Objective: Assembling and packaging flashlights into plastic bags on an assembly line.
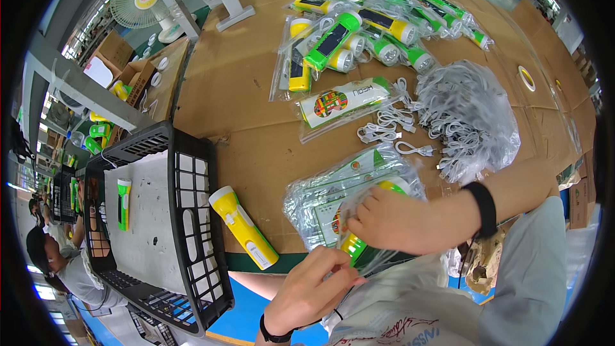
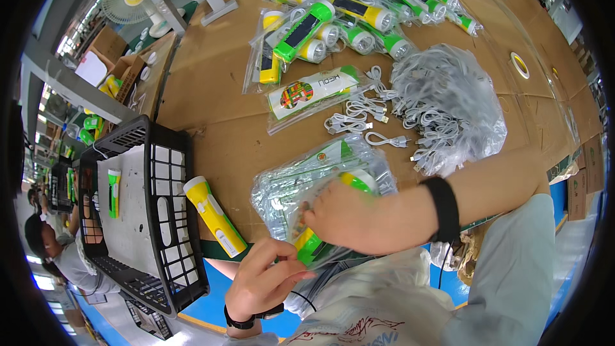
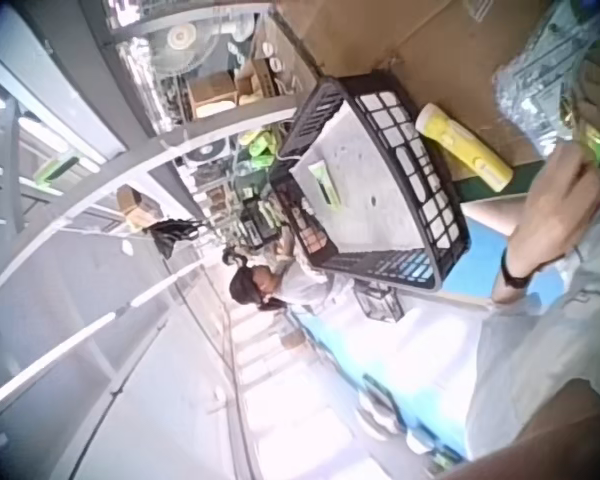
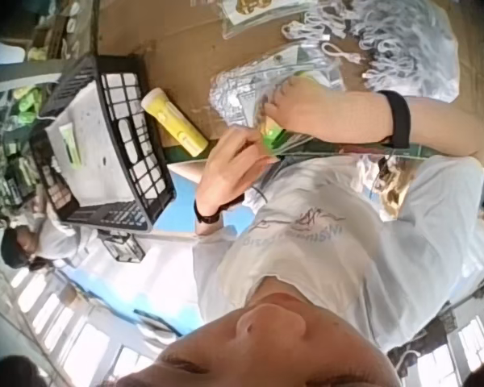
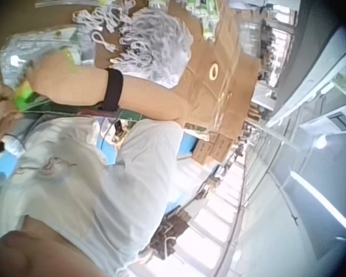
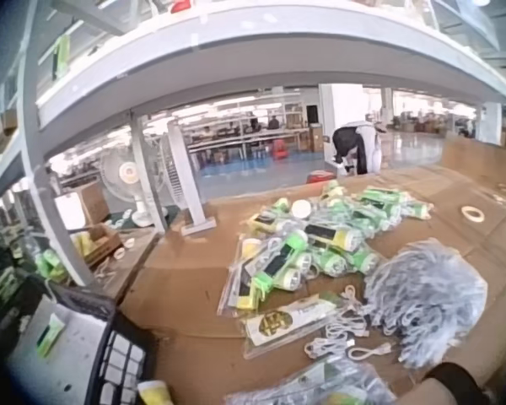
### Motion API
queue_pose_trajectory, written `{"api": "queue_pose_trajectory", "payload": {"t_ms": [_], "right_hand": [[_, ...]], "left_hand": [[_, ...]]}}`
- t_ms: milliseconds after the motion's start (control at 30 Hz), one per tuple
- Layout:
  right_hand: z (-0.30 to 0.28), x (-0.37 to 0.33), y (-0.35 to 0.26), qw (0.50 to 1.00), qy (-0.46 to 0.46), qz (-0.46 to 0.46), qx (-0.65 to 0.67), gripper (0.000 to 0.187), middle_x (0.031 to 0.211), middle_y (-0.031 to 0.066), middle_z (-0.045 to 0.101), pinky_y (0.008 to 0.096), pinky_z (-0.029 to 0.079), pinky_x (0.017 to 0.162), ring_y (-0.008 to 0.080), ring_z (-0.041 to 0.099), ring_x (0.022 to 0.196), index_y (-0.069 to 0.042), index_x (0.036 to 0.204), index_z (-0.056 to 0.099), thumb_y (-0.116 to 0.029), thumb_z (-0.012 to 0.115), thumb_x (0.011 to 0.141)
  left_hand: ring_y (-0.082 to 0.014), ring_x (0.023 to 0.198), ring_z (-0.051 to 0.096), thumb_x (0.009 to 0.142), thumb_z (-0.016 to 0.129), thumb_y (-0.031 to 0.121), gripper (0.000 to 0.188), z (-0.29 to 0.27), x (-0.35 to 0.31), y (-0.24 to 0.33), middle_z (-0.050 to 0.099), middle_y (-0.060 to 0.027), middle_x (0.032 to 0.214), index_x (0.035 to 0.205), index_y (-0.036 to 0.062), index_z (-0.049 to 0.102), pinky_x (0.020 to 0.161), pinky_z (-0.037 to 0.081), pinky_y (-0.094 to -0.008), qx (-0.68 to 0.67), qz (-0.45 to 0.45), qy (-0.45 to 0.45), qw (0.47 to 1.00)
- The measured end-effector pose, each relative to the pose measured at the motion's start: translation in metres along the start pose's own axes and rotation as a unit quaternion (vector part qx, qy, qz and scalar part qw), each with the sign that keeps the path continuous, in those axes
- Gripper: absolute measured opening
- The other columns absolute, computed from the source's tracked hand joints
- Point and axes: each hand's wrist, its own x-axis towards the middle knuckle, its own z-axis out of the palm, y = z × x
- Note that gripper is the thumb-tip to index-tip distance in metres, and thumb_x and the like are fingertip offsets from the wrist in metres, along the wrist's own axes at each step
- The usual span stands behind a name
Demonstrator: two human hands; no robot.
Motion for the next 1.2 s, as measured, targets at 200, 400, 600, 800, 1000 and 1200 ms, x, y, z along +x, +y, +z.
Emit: {"api": "queue_pose_trajectory", "payload": {"t_ms": [200, 400, 600, 800, 1000, 1200], "right_hand": [[-0.013, -0.007, 0.102, 0.953, 0.227, 0.171, 0.102, 0.014, 0.090, 0.0111, 0.060, 0.0431, 0.048, 0.070, 0.0342, 0.061, 0.086, -0.007, 0.095, 0.055, -0.010, 0.062, 0.083], [0.021, -0.018, 0.125, 0.948, 0.221, 0.224, 0.047, 0.013, 0.093, 0.0088, 0.052, 0.0419, 0.047, 0.067, 0.0304, 0.059, 0.085, -0.006, 0.088, 0.052, -0.008, 0.064, 0.082], [-0.038, -0.001, 0.067, 0.946, 0.302, 0.094, 0.069, 0.016, 0.086, 0.0074, 0.050, 0.0359, 0.048, 0.062, 0.0255, 0.057, 0.081, -0.008, 0.086, 0.051, -0.011, 0.065, 0.081], [-0.029, 0.026, 0.038, 0.968, 0.233, -0.080, 0.044, 0.018, 0.081, 0.0027, 0.049, 0.0301, 0.050, 0.059, 0.0171, 0.053, 0.083, -0.008, 0.087, 0.054, -0.018, 0.065, 0.076], [-0.030, 0.044, -0.005, 0.957, 0.247, -0.152, -0.022, 0.016, 0.081, -0.0013, 0.051, 0.0245, 0.044, 0.057, 0.0143, 0.051, 0.082, -0.009, 0.087, 0.058, -0.018, 0.065, 0.075], [-0.015, 0.053, -0.006, 0.936, 0.304, -0.176, -0.006, 0.014, 0.085, -0.0026, 0.051, 0.0226, 0.040, 0.058, 0.0113, 0.050, 0.085, -0.011, 0.087, 0.055, -0.018, 0.062, 0.076]], "left_hand": [[-0.0259, 0.084, 0.060, 0.066, 0.064, -0.020, 0.034, 0.013, -0.024, -0.009, 0.055, -0.0131, 0.101, 0.093, -0.0002, 0.061, 0.073, 0.051, -0.0335, -0.073, -0.163, 0.220, 0.959], [-0.0264, 0.083, 0.062, 0.070, 0.065, -0.014, 0.019, 0.028, -0.050, -0.024, 0.063, -0.0136, 0.088, 0.085, -0.0021, 0.062, 0.075, 0.047, -0.0309, -0.018, -0.224, 0.320, 0.920], [-0.0214, 0.080, 0.059, 0.070, 0.067, -0.011, 0.018, 0.026, -0.041, -0.020, 0.063, -0.0104, 0.085, 0.083, 0.0000, 0.060, 0.075, 0.045, -0.0293, 0.027, -0.212, 0.332, 0.919], [-0.0211, 0.079, 0.059, 0.071, 0.066, -0.011, 0.017, 0.033, -0.032, -0.019, 0.063, -0.0105, 0.085, 0.082, -0.0001, 0.061, 0.075, 0.045, -0.0294, 0.043, -0.195, 0.341, 0.919], [-0.0280, 0.074, 0.060, 0.067, 0.062, -0.013, 0.017, 0.034, -0.031, -0.016, 0.063, -0.0142, 0.084, 0.082, -0.0044, 0.062, 0.067, 0.047, -0.0330, 0.075, -0.164, 0.361, 0.915], [-0.0276, 0.069, 0.057, 0.064, 0.063, -0.011, 0.014, 0.036, -0.029, -0.008, 0.061, -0.0138, 0.079, 0.076, -0.0042, 0.060, 0.061, 0.044, -0.0327, 0.109, -0.144, 0.373, 0.910]]}}
